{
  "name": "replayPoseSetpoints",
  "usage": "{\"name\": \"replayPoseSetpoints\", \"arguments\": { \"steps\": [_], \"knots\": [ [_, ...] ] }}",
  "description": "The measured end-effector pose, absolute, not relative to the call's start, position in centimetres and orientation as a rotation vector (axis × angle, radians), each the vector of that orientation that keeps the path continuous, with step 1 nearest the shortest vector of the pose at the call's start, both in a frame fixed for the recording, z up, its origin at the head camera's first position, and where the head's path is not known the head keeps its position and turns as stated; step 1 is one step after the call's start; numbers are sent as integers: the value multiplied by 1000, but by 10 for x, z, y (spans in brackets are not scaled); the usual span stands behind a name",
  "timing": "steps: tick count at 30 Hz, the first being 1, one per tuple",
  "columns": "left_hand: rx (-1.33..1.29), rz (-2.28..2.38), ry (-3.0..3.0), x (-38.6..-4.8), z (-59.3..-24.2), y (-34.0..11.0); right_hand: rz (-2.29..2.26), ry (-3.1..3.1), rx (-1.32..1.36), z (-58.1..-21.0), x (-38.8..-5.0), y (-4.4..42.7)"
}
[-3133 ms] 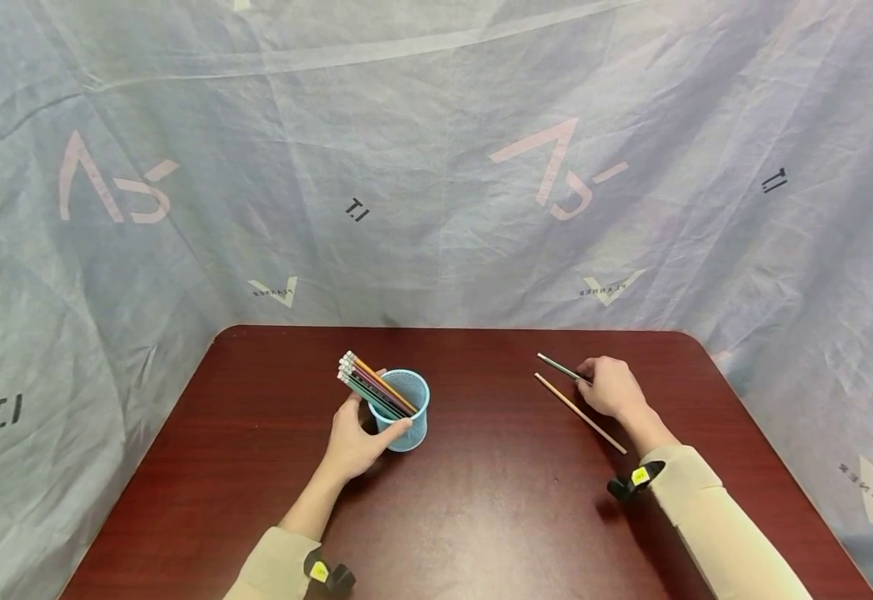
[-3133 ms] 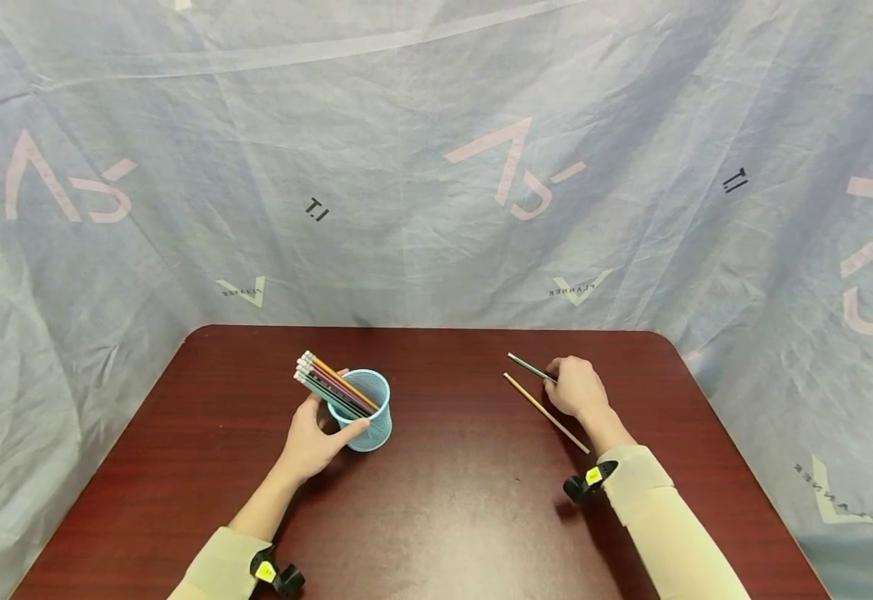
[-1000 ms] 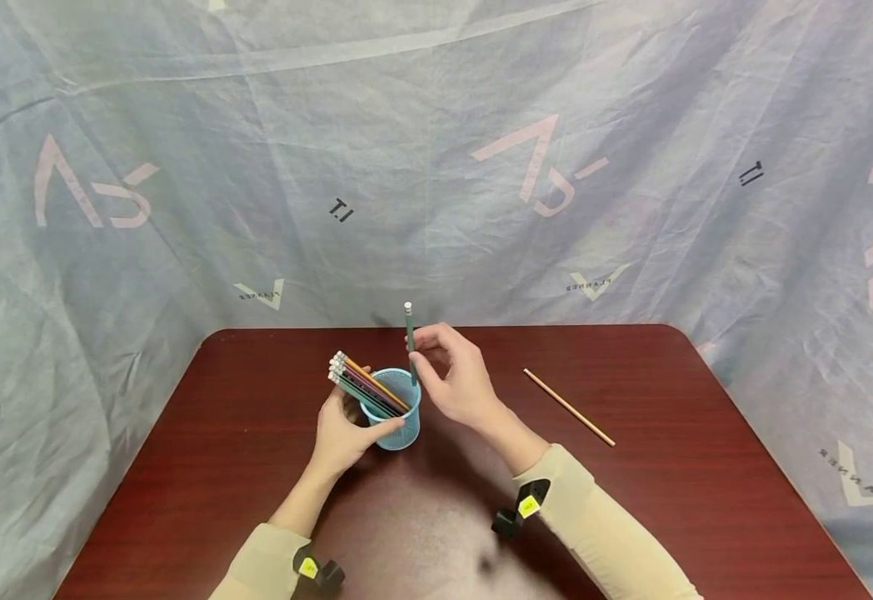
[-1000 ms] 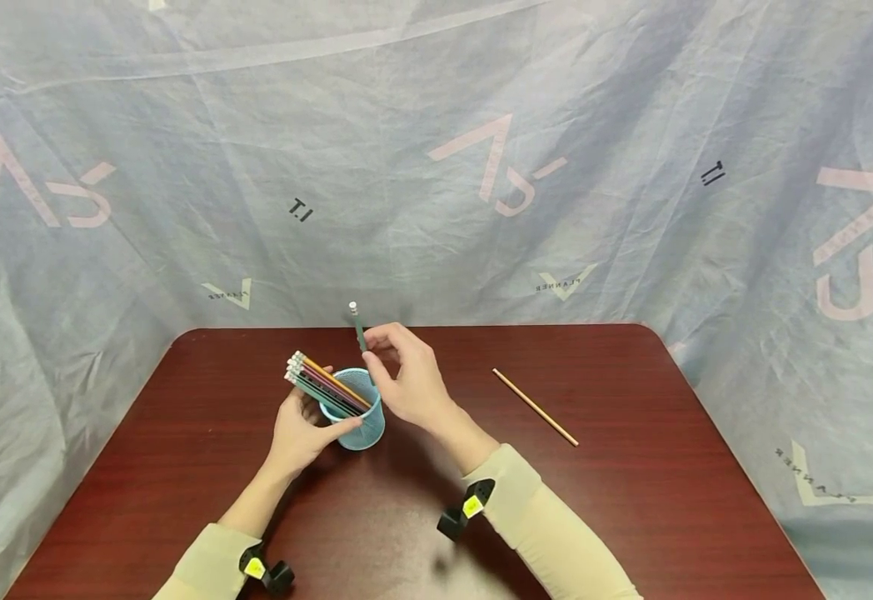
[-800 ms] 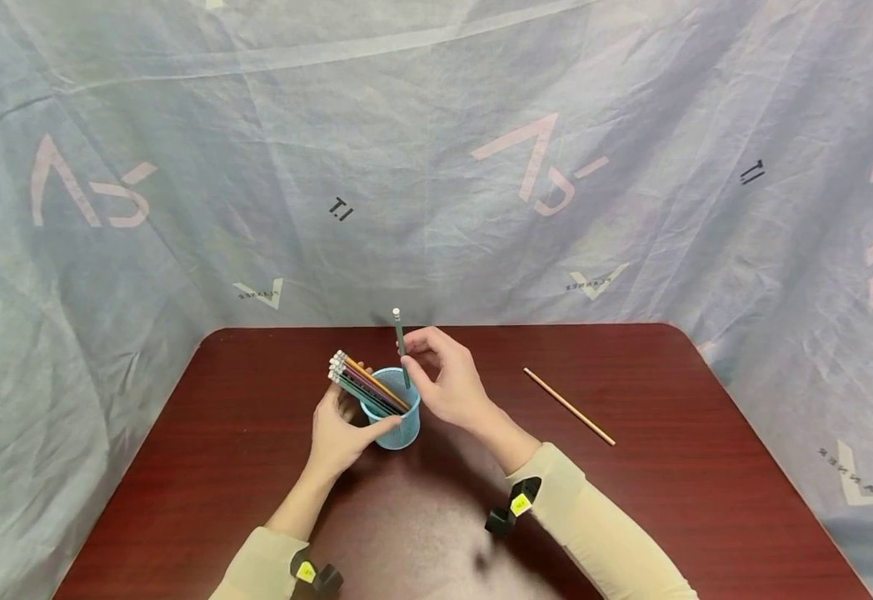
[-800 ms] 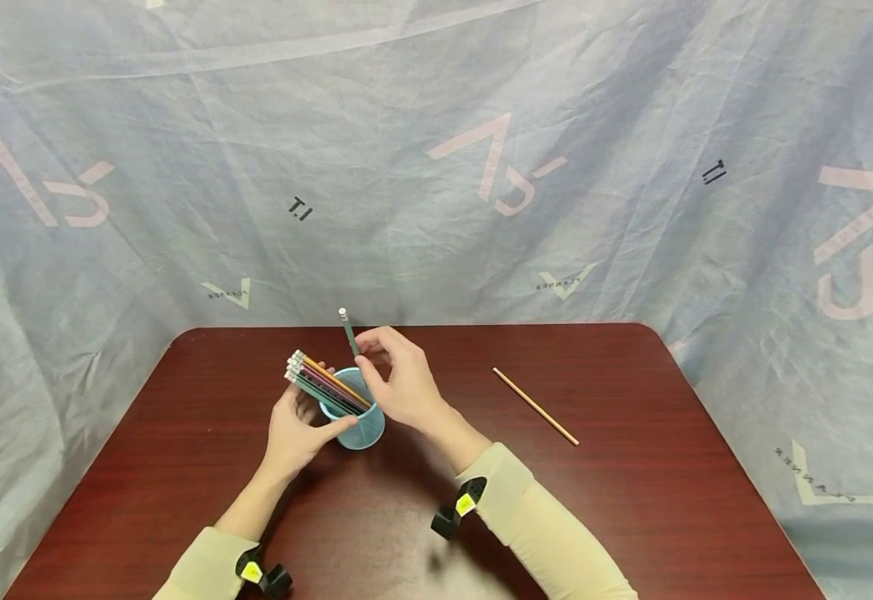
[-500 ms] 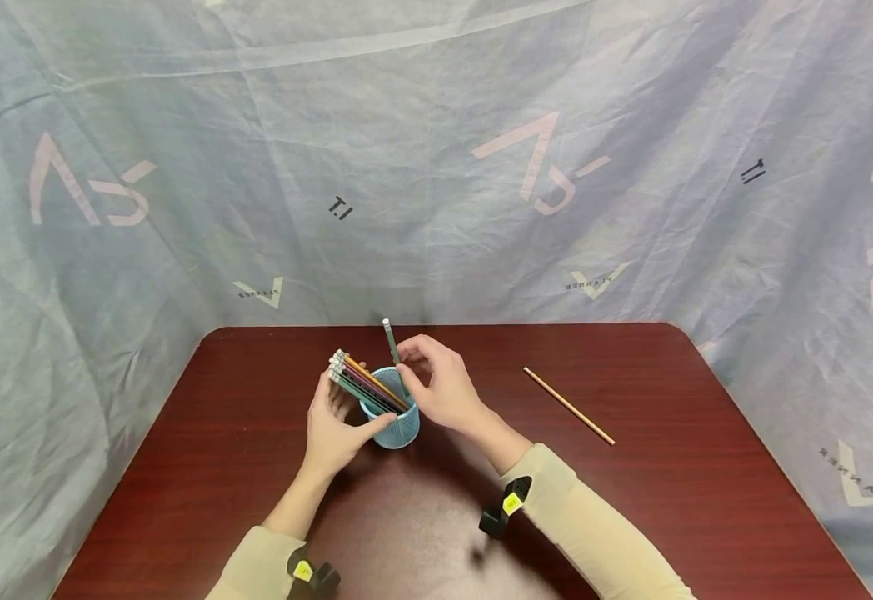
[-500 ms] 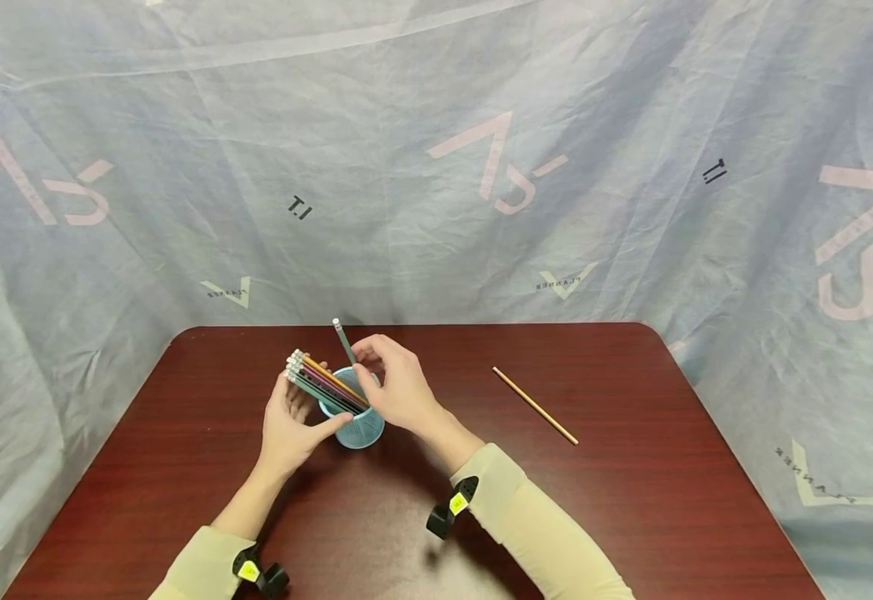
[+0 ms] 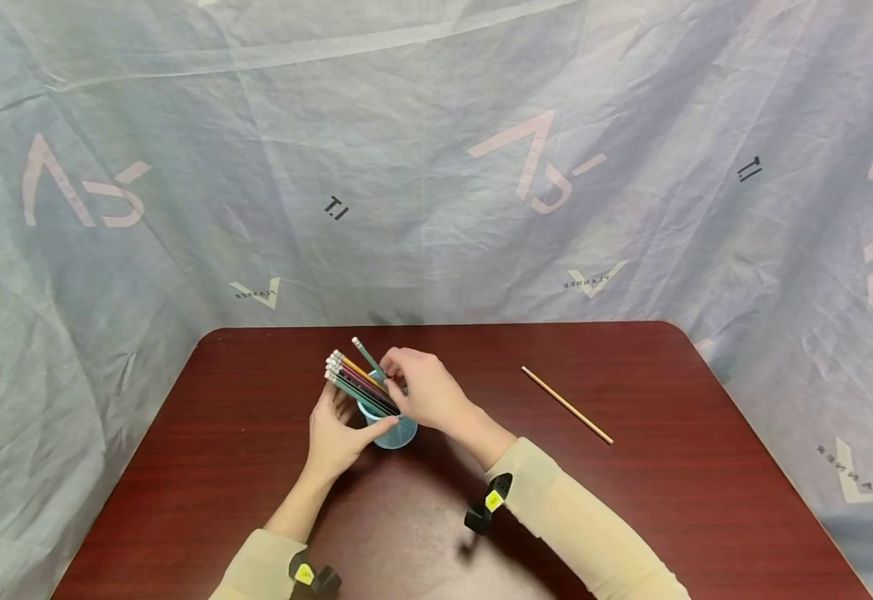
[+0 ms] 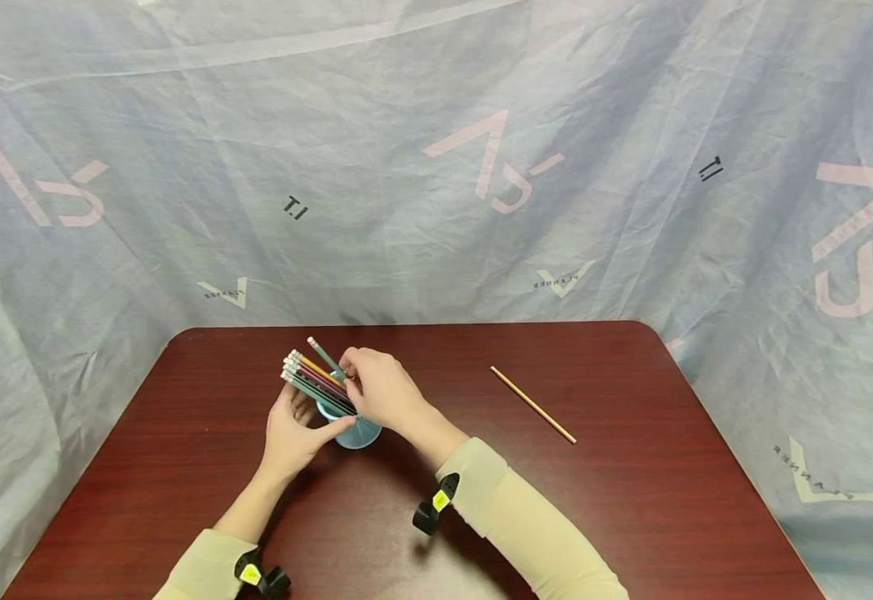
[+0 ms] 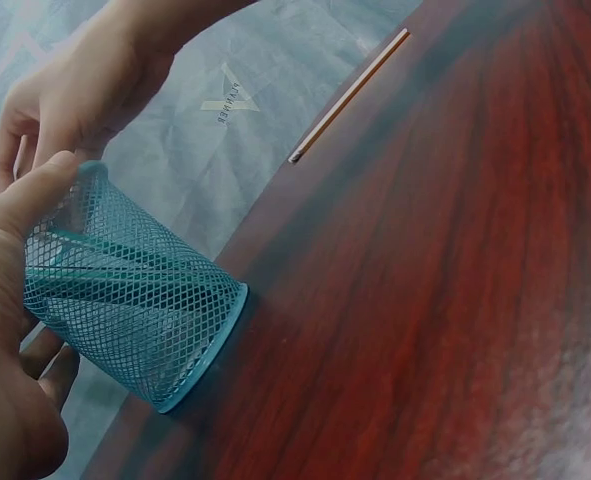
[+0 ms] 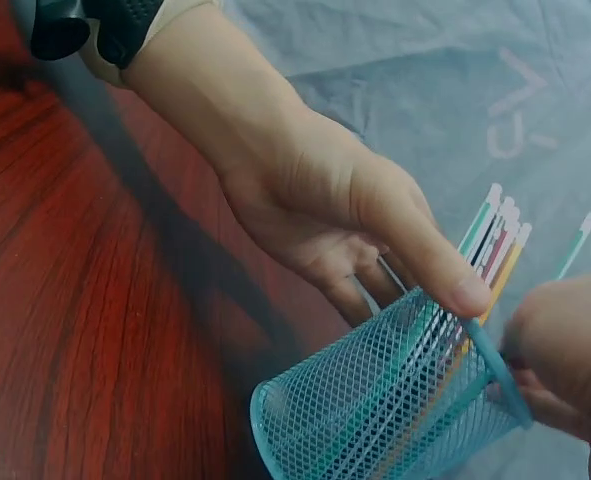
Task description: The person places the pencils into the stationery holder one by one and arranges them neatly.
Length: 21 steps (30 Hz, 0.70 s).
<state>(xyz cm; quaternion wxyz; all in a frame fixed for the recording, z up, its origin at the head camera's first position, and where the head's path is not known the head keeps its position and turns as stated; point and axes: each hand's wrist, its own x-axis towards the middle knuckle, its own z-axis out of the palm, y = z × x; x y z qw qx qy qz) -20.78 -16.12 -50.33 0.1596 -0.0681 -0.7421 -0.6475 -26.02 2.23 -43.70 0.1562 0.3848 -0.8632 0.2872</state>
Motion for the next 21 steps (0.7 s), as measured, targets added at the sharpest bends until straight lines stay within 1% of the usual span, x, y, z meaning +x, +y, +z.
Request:
{"name": "replayPoseSetpoints", "arguments": {
  "steps": [5, 12, 17, 21],
  "knots": [
    [-184, -1864, -2099, -210, -505, -162, 673, -2486, 1135, -435, -260, 17],
    [-267, -1862, -2059, -213, -507, -163, 648, -2533, 1096, -434, -261, 15],
    [-177, -1863, -2095, -210, -507, -159, 753, -2517, 1024, -429, -263, 29],
    [-84, -1861, -2098, -206, -505, -152, 869, -2425, 957, -423, -269, 51]
  ]
}}
